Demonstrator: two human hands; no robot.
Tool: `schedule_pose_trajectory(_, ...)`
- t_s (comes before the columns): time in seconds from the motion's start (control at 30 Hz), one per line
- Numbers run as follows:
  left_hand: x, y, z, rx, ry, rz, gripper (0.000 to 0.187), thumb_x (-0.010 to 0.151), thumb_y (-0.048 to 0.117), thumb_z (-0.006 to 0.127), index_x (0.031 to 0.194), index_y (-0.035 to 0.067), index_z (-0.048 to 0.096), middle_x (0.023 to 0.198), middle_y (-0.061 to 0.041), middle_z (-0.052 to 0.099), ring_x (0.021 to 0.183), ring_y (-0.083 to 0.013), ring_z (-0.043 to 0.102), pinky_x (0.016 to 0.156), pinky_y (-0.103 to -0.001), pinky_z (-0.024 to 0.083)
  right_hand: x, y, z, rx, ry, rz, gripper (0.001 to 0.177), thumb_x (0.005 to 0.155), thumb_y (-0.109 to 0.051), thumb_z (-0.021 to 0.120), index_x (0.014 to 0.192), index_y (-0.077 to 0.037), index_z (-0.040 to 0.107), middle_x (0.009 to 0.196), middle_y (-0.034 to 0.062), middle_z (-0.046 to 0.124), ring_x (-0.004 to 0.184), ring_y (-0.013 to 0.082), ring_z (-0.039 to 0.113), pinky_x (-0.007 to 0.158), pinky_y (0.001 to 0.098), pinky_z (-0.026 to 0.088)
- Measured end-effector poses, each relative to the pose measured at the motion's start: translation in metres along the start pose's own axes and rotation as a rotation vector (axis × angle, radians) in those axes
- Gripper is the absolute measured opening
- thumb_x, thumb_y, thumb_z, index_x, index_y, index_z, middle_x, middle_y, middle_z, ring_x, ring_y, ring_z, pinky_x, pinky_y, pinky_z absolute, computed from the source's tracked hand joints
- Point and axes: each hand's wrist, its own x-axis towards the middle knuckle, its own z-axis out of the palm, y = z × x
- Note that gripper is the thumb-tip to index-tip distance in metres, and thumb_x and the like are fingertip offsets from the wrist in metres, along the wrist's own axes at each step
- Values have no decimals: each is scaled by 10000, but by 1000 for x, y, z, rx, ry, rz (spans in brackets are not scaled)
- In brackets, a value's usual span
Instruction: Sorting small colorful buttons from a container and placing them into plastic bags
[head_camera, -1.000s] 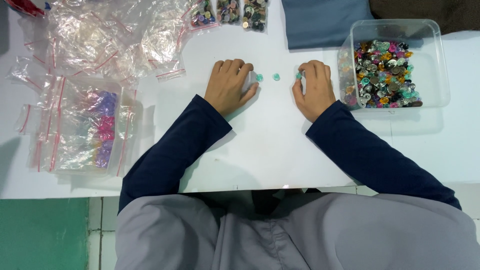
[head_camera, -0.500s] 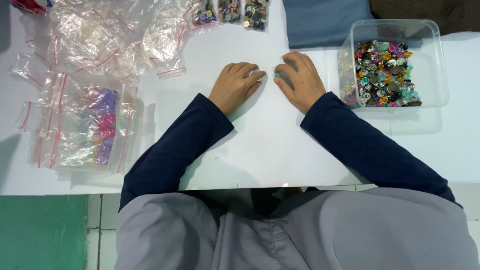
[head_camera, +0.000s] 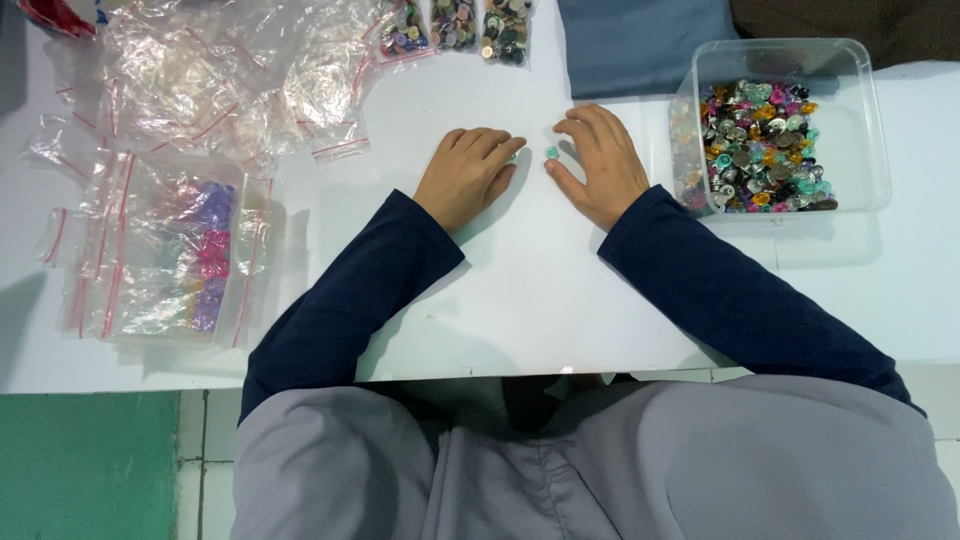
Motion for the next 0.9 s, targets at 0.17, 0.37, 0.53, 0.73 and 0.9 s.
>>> schedule_pose_trajectory(0.17, 23, 18, -23, 101, 162, 133, 441, 913, 302, 786, 1300, 159, 630, 1275, -88, 638, 1230, -263, 608, 1026, -437, 471, -3, -32, -40, 115, 131, -50, 419, 1049, -264, 673, 1342, -7, 519, 1346, 233, 501, 1357, 482, 436, 1144, 606, 352)
schedule_pose_trajectory(0.37, 92, 93, -62, -244, 332, 128, 289, 937, 156, 718, 1193, 53, 630, 1276, -189, 618, 1192, -360, 623, 998, -474, 509, -18, -52, -118, 31, 258, -68, 361, 1028, -139, 646, 1334, 25, 546, 1399, 253, 513, 1369, 485, 448, 1171, 593, 346)
schedule_pose_trajectory(0.53, 163, 160, -56, -529, 353, 139, 262, 947, -81, 642, 1200, -79, 572, 1305, -280, 560, 1208, -441, 605, 1100, -517, 533, -37, -10, -168, -56, 383, 48, 335, 965, 22, 551, 1291, 93, 578, 1356, 308, 575, 1308, 483, 511, 1145, 558, 363)
schedule_pose_trajectory(0.73, 203, 205, 59, -308, -64, 38, 523, 737, 103, 656, 1238, -43, 638, 1361, -285, 581, 1307, -394, 551, 1154, -399, 440, -82, 88, -176, 10, -131, 308, 566, 866, -179, 697, 1372, 40, 568, 1318, 255, 645, 1180, 451, 583, 1008, 527, 423)
schedule_pose_trajectory(0.9, 213, 225, 108, -8, -378, -46, 877, 467, 409, 870, 1192, -23, 630, 989, -218, 668, 927, -426, 670, 668, -467, 532, -82, 111, -160, 3, -460, 414, 818, 744, -188, 744, 1485, 27, 472, 1344, 324, 560, 1260, 532, 543, 1102, 611, 385)
